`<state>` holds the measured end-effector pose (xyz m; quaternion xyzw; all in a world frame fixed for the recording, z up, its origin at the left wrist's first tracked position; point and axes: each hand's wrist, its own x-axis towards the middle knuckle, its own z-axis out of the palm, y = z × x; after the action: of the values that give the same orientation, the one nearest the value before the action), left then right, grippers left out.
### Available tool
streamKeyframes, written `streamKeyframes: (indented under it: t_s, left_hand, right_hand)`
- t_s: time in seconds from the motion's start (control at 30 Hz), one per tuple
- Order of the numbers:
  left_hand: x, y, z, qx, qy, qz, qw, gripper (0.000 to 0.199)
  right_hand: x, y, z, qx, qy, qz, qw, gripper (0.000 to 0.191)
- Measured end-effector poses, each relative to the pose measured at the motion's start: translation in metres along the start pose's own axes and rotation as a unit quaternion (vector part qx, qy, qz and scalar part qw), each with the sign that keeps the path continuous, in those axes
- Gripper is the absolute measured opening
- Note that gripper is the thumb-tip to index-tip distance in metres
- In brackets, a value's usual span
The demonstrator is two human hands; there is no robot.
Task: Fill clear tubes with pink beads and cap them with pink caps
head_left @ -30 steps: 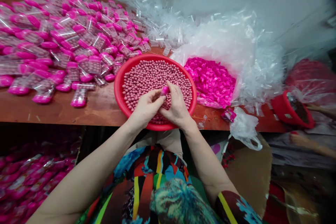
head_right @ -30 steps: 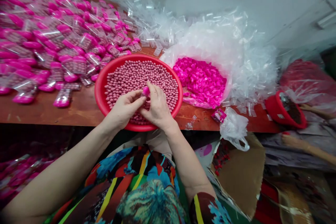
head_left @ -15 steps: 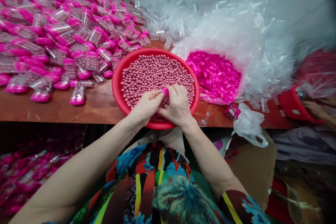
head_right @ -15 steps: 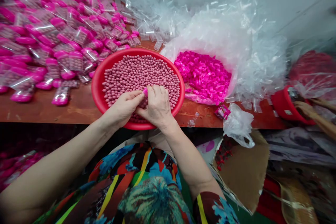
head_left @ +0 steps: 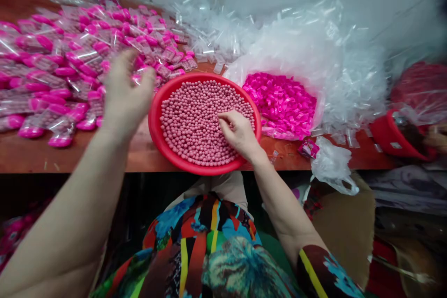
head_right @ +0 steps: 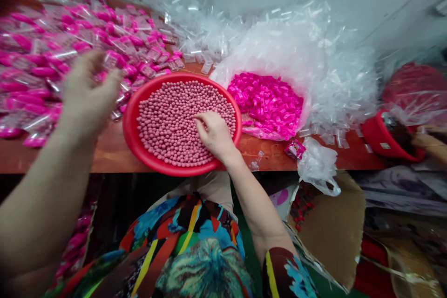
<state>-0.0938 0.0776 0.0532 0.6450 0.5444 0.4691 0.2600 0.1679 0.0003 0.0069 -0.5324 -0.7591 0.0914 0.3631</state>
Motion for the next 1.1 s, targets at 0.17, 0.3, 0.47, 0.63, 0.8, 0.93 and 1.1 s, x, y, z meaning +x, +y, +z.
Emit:
streamKeyframes:
  t_s: [0.17,0.3,0.47,0.63,0.8,0.93,1.1]
  left_hand:
    - [-0.055,0.014,0.064,-0.049,-0.225,0.095,0.968,0.037]
    - [-0.075,0.013,0.092,-0.063,-0.314,0.112,0.941,0.038]
    - [-0.07,0.004,0.101,-0.041,-0.296,0.077,0.951,0.042]
    - [-0.07,0.004,0.099,-0.028,-0.301,0.051,0.952,0.043]
    - [-0.07,0.005,0.098,-0.04,-0.311,0.029,0.949,0.041]
    - [-0.073,0.01,0.095,-0.051,-0.303,0.009,0.951,0.04]
    - [-0.066,0.024,0.073,-0.103,-0.291,-0.038,0.95,0.033]
  right_hand:
    - [-0.001,0.011,-0.009,-0.021,0.061,-0.016,0.998,0.023]
    - [-0.014,0.084,-0.054,-0.155,0.186,0.19,0.951,0.037]
    - [-0.031,0.163,-0.075,-0.201,0.062,0.268,0.94,0.032]
    - [-0.034,0.179,-0.067,-0.183,0.066,0.276,0.941,0.024]
    - [-0.032,0.138,-0.067,-0.121,0.18,0.285,0.933,0.032]
    - [-0.026,0.079,-0.057,0.011,0.188,0.2,0.962,0.028]
    - [-0.021,0.075,-0.061,0.022,0.224,0.235,0.946,0.035]
